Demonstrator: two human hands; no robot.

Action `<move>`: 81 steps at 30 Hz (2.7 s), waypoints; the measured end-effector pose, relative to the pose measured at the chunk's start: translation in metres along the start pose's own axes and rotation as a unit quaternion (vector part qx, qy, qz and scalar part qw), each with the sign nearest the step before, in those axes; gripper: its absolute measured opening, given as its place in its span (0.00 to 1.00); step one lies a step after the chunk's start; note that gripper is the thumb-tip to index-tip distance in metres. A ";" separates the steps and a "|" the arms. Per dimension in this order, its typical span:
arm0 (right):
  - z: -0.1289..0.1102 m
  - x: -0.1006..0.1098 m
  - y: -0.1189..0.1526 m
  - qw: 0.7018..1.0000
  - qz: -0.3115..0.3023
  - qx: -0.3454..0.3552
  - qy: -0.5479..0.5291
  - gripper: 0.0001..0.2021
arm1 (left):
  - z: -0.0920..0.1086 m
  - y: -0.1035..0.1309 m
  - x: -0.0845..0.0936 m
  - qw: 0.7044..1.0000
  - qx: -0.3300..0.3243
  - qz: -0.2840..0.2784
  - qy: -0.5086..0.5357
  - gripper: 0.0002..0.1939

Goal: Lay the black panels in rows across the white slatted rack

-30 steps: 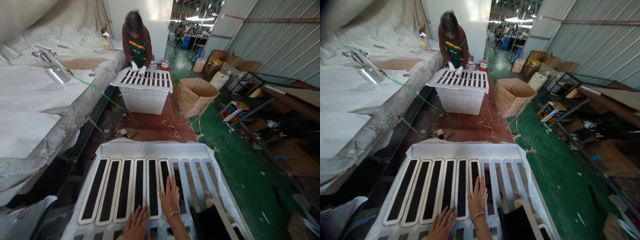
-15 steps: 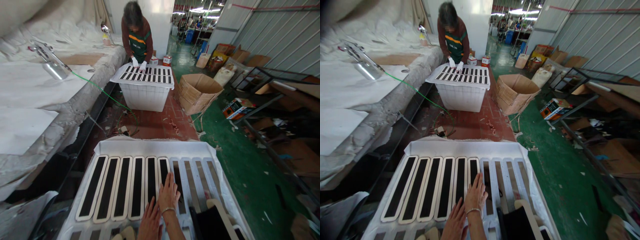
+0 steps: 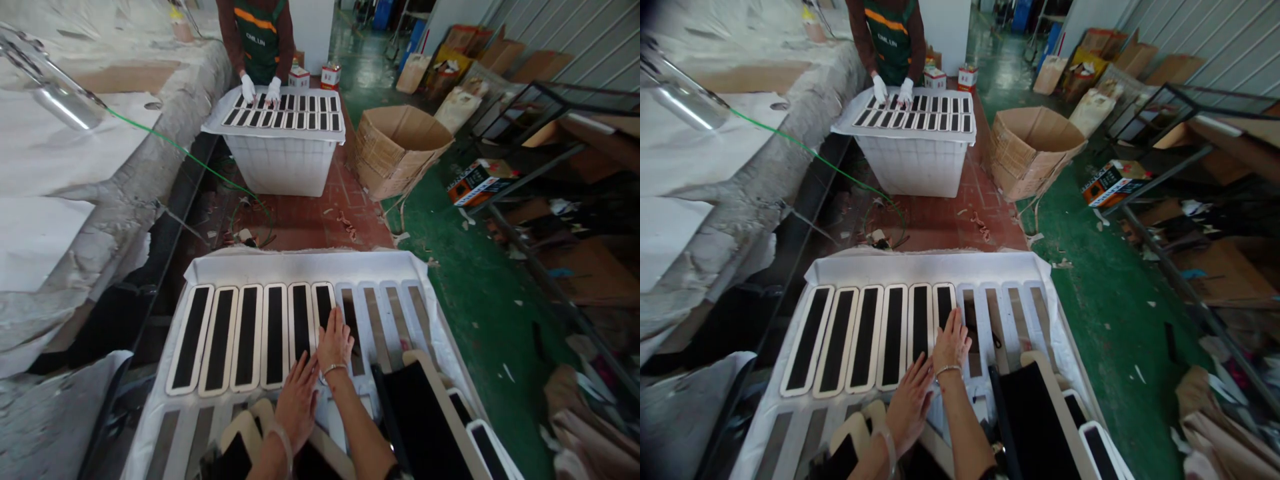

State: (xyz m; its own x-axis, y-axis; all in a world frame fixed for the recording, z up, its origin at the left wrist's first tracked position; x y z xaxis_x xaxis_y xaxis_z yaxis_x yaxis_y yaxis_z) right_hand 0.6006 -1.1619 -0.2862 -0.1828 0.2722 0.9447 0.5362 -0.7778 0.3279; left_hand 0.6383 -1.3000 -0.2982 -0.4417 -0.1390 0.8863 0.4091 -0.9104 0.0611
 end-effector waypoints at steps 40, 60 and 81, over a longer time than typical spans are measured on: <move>0.004 0.016 -0.006 0.993 0.004 0.112 0.026 0.29 | -0.026 0.020 0.022 0.989 0.138 0.022 0.043 0.31; 0.092 -0.040 0.058 0.968 0.012 0.246 -0.046 0.28 | -0.026 0.017 0.025 0.991 0.127 0.028 0.020 0.35; -0.017 0.016 -0.001 0.961 -0.080 0.257 -0.064 0.32 | 0.001 -0.026 -0.014 0.995 0.090 0.011 -0.041 0.35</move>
State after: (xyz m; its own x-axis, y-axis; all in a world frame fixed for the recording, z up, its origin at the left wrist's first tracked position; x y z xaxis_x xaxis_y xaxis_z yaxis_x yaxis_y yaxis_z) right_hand 0.5834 -1.1660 -0.2714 -0.2110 0.4581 0.8635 0.8520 -0.3468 0.3923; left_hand 0.6347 -1.2742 -0.3118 -0.3668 -0.1188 0.9227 0.5573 -0.8222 0.1156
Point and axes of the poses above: each hand's wrist, its own y-axis away from the middle knuckle, its own x-axis out of the back of the hand, z = x × y, the point moved 5 cm from there along -y, towards the middle knuckle, and after that the axes turned 9 degrees about -x, right-handed, at the moved point
